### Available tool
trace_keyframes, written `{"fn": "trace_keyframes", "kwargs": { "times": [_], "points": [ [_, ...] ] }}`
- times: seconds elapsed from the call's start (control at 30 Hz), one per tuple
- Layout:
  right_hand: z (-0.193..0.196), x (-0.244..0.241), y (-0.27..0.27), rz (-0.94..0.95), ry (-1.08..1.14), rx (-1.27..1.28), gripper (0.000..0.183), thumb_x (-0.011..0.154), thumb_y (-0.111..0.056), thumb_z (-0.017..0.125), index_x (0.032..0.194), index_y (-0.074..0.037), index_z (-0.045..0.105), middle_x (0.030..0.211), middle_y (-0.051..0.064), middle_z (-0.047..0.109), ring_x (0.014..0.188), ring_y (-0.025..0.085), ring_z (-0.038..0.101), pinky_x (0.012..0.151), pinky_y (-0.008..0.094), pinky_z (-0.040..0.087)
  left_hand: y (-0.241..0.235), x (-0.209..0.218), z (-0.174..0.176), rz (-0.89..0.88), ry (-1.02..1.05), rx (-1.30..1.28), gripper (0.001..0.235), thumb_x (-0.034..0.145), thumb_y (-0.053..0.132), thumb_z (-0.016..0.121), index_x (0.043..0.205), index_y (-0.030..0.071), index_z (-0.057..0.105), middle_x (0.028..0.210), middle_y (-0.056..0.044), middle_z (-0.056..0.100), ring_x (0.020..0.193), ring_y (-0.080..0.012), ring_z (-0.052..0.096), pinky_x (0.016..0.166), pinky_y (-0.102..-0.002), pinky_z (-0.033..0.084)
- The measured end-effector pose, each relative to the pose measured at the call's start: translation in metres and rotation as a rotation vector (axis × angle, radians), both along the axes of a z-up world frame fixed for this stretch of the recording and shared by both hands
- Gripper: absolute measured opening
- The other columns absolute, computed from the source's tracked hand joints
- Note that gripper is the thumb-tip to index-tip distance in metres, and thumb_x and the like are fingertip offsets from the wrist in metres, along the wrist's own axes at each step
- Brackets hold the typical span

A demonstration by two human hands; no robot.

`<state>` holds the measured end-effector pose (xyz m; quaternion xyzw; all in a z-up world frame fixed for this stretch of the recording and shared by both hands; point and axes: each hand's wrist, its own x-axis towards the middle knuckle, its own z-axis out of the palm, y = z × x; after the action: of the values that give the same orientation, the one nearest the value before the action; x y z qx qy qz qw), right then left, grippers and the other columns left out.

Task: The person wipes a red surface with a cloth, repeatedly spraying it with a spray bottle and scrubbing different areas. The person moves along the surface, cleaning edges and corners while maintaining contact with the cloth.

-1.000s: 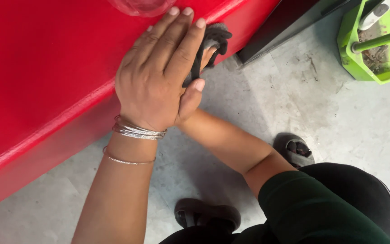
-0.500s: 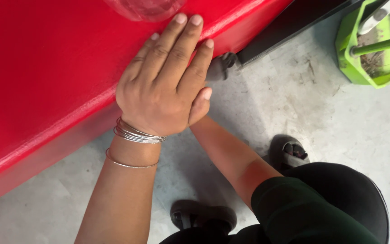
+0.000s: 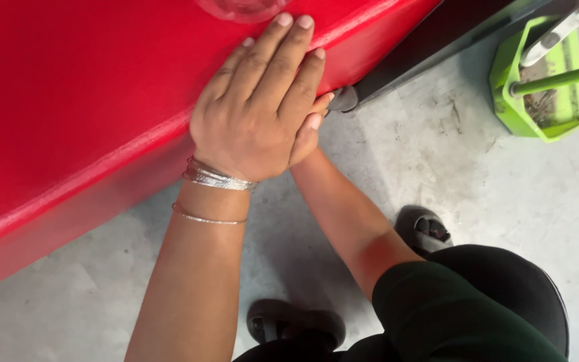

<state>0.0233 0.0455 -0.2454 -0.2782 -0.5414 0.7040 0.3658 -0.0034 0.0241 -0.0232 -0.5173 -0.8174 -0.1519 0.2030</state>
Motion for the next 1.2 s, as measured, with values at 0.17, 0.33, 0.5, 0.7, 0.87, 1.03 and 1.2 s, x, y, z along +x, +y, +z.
{"fn": "trace_keyframes", "kwargs": {
  "times": [0.17, 0.33, 0.5, 0.7, 0.87, 1.03, 1.2],
  "points": [
    [-0.013, 0.008, -0.025, 0.003, 0.002, 0.489, 0.062, 0.108, -0.048, 0.044, 0.148, 0.000, 0.042, 0.149, 0.013, 0.054, 0.136, 0.027, 0.055, 0.117, 0.039, 0.043, -0.006, 0.001, -0.007, -0.009, -0.038, 0.002, 0.040, 0.101, 0.031, 0.060, 0.129, 0.005, 0.072, 0.152, -0.014, 0.058, 0.144, -0.0291, 0.053, 0.116, -0.046, 0.051],
    [-0.041, 0.018, -0.016, 0.051, -0.020, 0.510, 0.063, 0.107, -0.047, 0.046, 0.148, 0.000, 0.042, 0.150, 0.013, 0.054, 0.137, 0.026, 0.055, 0.117, 0.039, 0.043, -0.008, 0.002, -0.005, -0.027, -0.104, 0.035, 0.050, 0.098, 0.036, 0.062, 0.137, 0.005, 0.069, 0.151, -0.015, 0.059, 0.144, -0.0304, 0.053, 0.117, -0.048, 0.049],
    [-0.008, 0.019, -0.006, 0.023, 0.022, 0.484, 0.064, 0.106, -0.047, 0.048, 0.149, 0.000, 0.043, 0.150, 0.012, 0.054, 0.137, 0.026, 0.055, 0.118, 0.039, 0.042, -0.008, 0.003, 0.002, -0.025, -0.186, 0.054, 0.056, 0.100, 0.041, 0.062, 0.141, 0.003, 0.062, 0.149, -0.016, 0.061, 0.144, -0.0316, 0.055, 0.118, -0.049, 0.049],
    [-0.007, -0.012, 0.091, -0.047, 0.205, 0.537, 0.065, 0.106, -0.047, 0.051, 0.149, 0.001, 0.043, 0.150, 0.012, 0.054, 0.138, 0.026, 0.054, 0.119, 0.038, 0.041, -0.009, 0.001, 0.004, -0.042, -0.153, 0.040, 0.055, 0.108, 0.043, 0.051, 0.141, 0.002, 0.065, 0.146, -0.018, 0.063, 0.141, -0.0324, 0.058, 0.115, -0.048, 0.051],
    [-0.057, -0.003, 0.106, -0.051, 0.189, 0.464, 0.066, 0.105, -0.047, 0.053, 0.150, 0.001, 0.043, 0.150, 0.012, 0.054, 0.138, 0.026, 0.054, 0.119, 0.038, 0.040, -0.003, -0.001, 0.003, -0.018, -0.084, 0.023, 0.054, 0.110, 0.044, 0.044, 0.135, 0.004, 0.072, 0.142, -0.016, 0.067, 0.137, -0.0311, 0.062, 0.111, -0.046, 0.055],
    [-0.094, 0.004, 0.094, -0.102, 0.103, 0.421, 0.078, 0.106, -0.056, 0.046, 0.155, 0.003, 0.032, 0.160, 0.016, 0.041, 0.147, 0.029, 0.041, 0.127, 0.040, 0.028, 0.000, -0.002, -0.004, 0.003, 0.006, 0.039, 0.057, 0.112, 0.044, 0.039, 0.127, 0.004, 0.076, 0.137, -0.015, 0.071, 0.131, -0.0302, 0.067, 0.106, -0.044, 0.058],
    [-0.125, 0.012, 0.084, -0.145, -0.118, 0.470, 0.074, 0.110, -0.054, 0.037, 0.155, 0.004, 0.033, 0.163, 0.020, 0.035, 0.156, 0.035, 0.034, 0.132, 0.044, 0.021, 0.003, -0.004, -0.008, -0.007, 0.040, 0.062, 0.057, 0.111, 0.043, 0.038, 0.122, 0.003, 0.078, 0.133, -0.016, 0.071, 0.128, -0.0298, 0.068, 0.104, -0.045, 0.059]
  ]
}}
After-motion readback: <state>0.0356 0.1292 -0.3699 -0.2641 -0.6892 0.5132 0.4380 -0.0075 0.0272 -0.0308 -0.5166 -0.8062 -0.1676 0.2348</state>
